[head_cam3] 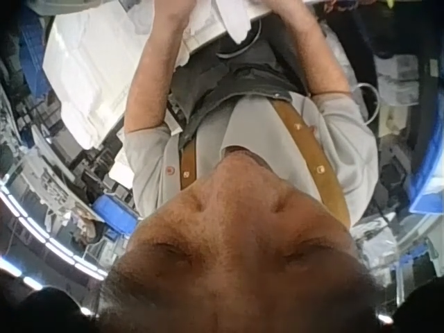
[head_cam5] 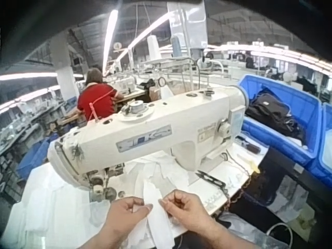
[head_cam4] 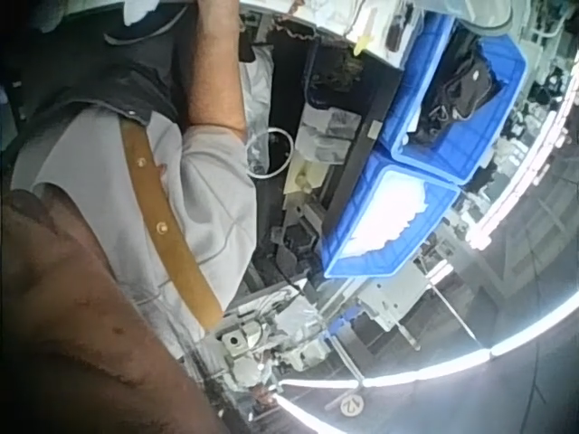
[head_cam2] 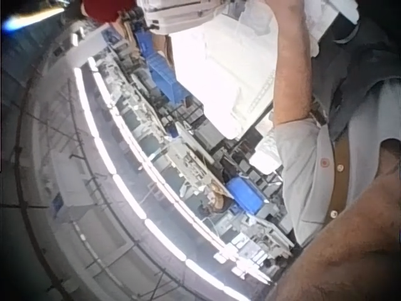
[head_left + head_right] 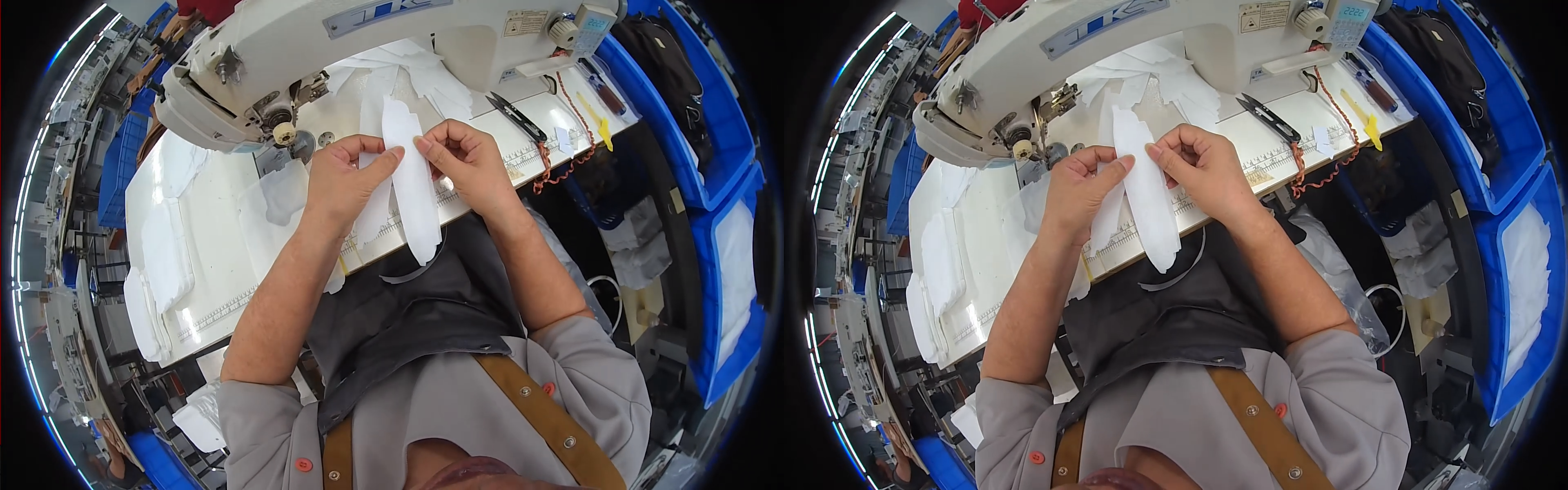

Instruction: Sewing small white fabric pieces using an industrial sewing machine.

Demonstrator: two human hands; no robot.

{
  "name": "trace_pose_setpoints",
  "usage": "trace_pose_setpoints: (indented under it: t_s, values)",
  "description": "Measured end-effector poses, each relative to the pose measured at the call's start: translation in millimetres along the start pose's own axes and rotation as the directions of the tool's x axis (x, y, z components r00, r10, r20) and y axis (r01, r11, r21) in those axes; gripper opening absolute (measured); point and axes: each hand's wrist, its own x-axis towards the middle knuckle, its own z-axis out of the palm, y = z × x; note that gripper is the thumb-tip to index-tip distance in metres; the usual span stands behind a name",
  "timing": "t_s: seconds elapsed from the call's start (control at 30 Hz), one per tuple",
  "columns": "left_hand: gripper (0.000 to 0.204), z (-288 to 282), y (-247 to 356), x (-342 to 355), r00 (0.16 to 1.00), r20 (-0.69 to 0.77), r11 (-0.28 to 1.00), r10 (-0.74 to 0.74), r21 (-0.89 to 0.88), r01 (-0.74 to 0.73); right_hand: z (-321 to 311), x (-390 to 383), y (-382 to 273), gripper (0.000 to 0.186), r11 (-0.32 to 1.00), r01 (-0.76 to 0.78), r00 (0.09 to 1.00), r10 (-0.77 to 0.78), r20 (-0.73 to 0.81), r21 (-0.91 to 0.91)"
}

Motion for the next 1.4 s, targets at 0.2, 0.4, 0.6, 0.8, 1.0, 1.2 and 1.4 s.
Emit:
trace_pose_setpoints:
  t_s: [0.2,0.4,0.6,0.8,1.0,1.2,1.4]
  values:
    - [0.022,-5.5,-7.7,2.3,0.996,-0.034,0.962,0.079,0.266,-0.067,0.8,-1.6,-0.9,0.017,0.999,0.013,1.0,-0.014,-0.002,-0.042]
    - [0.025,-14.1,-14.3,11.4,0.985,-0.069,0.906,0.159,0.406,-0.118,-6.2,-4.2,5.2,0.018,0.993,0.11,0.989,-0.113,-0.091,-0.041]
    - [0.021,-34.5,-18.4,23.5,0.982,-0.183,0.984,0.042,0.18,-0.008,-62.4,-16.7,-10.5,0.016,0.969,0.196,0.92,-0.235,-0.314,-0.15]
    - [0.016,-20.3,-2.9,40.1,0.983,-0.181,0.99,0.018,0.14,0.008,-102.0,-34.2,-39.8,0.019,0.947,0.277,0.893,-0.315,-0.321,-0.16]
    - [0.023,-37.4,-22.8,61.7,0.967,-0.2,0.929,0.157,0.362,-0.076,-134.2,-59.8,-110.2,0.012,0.797,0.583,0.678,-0.584,-0.447,-0.157]
    - [0.028,-50.4,-39.8,75.9,0.946,-0.261,0.97,0.194,0.194,-0.146,-70.5,1.1,-69.8,0.016,0.903,0.206,0.968,-0.245,-0.058,-0.377]
    - [0.072,-27.9,-19.4,53.2,0.976,-0.088,0.891,0.2,0.43,-0.143,-63.8,69.4,-25.0,0.019,0.349,0.334,0.768,-0.639,0.039,-0.875]
